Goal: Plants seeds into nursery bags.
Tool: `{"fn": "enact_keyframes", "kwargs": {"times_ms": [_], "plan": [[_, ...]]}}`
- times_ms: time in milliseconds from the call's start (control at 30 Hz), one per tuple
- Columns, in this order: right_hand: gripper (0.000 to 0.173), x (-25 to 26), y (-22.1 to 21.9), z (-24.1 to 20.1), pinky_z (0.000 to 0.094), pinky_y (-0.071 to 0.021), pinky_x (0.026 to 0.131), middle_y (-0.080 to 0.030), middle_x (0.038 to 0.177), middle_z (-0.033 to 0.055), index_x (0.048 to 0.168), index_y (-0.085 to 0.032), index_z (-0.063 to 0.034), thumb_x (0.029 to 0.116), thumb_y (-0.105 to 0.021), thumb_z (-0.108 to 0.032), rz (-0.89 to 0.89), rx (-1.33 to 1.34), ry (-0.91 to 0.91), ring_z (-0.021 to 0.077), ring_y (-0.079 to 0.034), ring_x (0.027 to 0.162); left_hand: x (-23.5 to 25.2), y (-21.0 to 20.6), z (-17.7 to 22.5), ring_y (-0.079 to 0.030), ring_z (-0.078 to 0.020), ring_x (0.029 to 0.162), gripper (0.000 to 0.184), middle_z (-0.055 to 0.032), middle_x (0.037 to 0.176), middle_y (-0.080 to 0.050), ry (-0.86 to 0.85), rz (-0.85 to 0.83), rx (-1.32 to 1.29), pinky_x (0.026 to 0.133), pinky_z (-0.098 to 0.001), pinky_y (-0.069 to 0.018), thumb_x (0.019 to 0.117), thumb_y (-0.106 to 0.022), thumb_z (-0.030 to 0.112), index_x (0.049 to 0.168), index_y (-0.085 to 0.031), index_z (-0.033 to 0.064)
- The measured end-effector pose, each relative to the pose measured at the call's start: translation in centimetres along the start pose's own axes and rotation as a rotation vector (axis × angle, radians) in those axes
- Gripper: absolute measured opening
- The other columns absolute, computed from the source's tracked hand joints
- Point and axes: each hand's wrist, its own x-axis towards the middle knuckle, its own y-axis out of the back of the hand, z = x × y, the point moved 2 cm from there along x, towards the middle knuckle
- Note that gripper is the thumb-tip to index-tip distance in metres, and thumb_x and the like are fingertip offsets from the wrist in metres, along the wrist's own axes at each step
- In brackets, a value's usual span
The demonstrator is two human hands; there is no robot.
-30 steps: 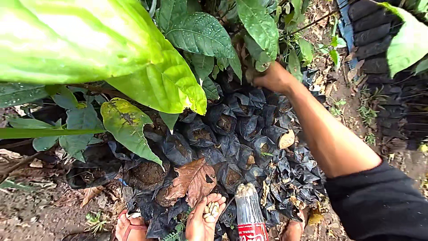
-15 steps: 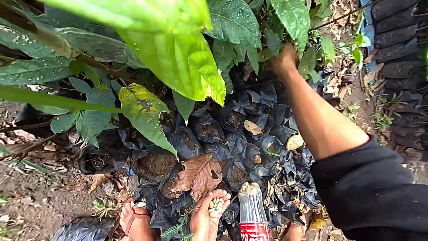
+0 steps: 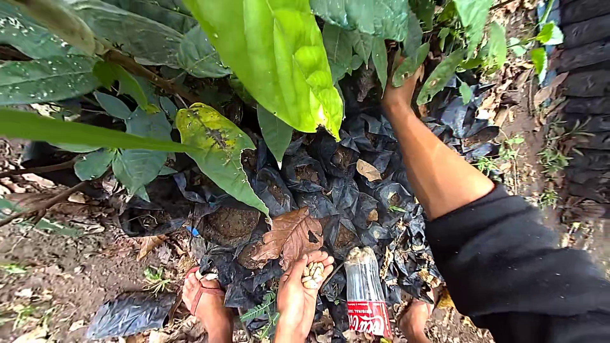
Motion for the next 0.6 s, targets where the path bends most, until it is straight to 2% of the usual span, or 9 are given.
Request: {"fn": "enact_keyframes", "kwargs": {"times_ms": [67, 167, 267, 367, 433, 533, 600], "plan": [[0.046, -0.5, 0.5, -0.7, 0.0382, -0.045, 0.112, -0.065, 0.129, 0.0251, 0.131, -0.061, 0.009, 0.0934, -0.068, -0.017, -0.027, -0.065, -0.007, 0.028, -0.06, 0.128, 0.0, -0.1, 0.2, -0.075, -0.0364, 0.094, 0.045, -0.0267, 0.101, -0.074, -0.007, -0.004, -0.009, 0.087, -0.0469, -0.062, 0.1111, -0.032, 0.016, 0.105, -0.068, -0.0105], [0.043, -1.1, 1.5, -1.5, 0.041, -0.0416, 0.115, -0.063, 0.135, 0.0257, 0.137, -0.057, 0.0083, 0.098, -0.06, -0.01, -0.108, -0.22, -0.043, 0.0315, -0.058, 0.133, 0.0, -0.4, 0.1, -0.075, -0.0365, 0.093, 0.045, -0.0265, 0.1, -0.074, -0.002, 0.022, -0.013, 0.087, -0.047, -0.0621, 0.1112, -0.032, 0.016, 0.104, -0.068, -0.0103], [0.046, -0.6, 1.8, -1.5, 0.0421, -0.0391, 0.117, -0.06, 0.138, 0.0273, 0.138, -0.056, 0.0094, 0.0974, -0.062, -0.011, -0.155, -0.267, -0.081, 0.0331, -0.055, 0.136, 0.0, -0.1, 0.0, -0.075, -0.0361, 0.094, 0.045, -0.0265, 0.1, -0.074, 0.001, 0.004, -0.015, 0.087, -0.0471, -0.0621, 0.1113, -0.032, 0.016, 0.104, -0.068, -0.0102], [0.056, 0.1, 2.0, -2.1, 0.0353, -0.0362, 0.119, -0.057, 0.142, 0.0283, 0.141, -0.051, 0.012, 0.0935, -0.068, -0.011, -0.115, -0.23, -0.139, 0.0309, -0.051, 0.139, -0.2, 0.3, -0.4, -0.075, -0.0371, 0.095, 0.046, -0.0274, 0.101, -0.073, 0.011, -0.013, -0.016, 0.088, -0.0479, -0.0618, 0.1113, -0.032, 0.016, 0.105, -0.068, -0.011], [0.053, 0.5, 1.8, -2.2, 0.0319, -0.035, 0.118, -0.057, 0.141, 0.0285, 0.14, -0.052, 0.0129, 0.0945, -0.067, -0.01, -0.078, -0.207, -0.144, 0.0296, -0.051, 0.139, -0.2, 0.4, -0.4, -0.075, -0.0371, 0.095, 0.046, -0.0273, 0.101, -0.073, 0.015, -0.011, -0.008, 0.088, -0.0475, -0.0618, 0.1113, -0.032, 0.016, 0.105, -0.068, -0.0112], [0.043, 0.7, 0.8, -1.6, 0.0286, -0.039, 0.113, -0.062, 0.135, 0.0253, 0.134, -0.059, 0.0106, 0.0958, -0.062, -0.008, -0.021, -0.158, -0.151, 0.0253, -0.055, 0.133, -0.3, 0.5, -0.1, -0.074, -0.0368, 0.096, 0.045, -0.0269, 0.102, -0.073, 0.011, -0.008, -0.009, 0.089, -0.0473, -0.0616, 0.1113, -0.031, 0.016, 0.106, -0.068, -0.0108], [0.048, 0.0, 0.0, -1.0, 0.0275, -0.0369, 0.115, -0.057, 0.139, 0.0279, 0.138, -0.053, 0.0136, 0.0939, -0.063, -0.004, 0.003, -0.051, -0.16, 0.026, -0.051, 0.136, -0.3, 0.6, -0.1, -0.074, -0.0374, 0.095, 0.044, -0.0274, 0.102, -0.073, 0.006, -0.006, -0.015, 0.088, -0.0476, -0.0616, 0.1111, -0.032, 0.015, 0.105, -0.068, -0.0111]]}}
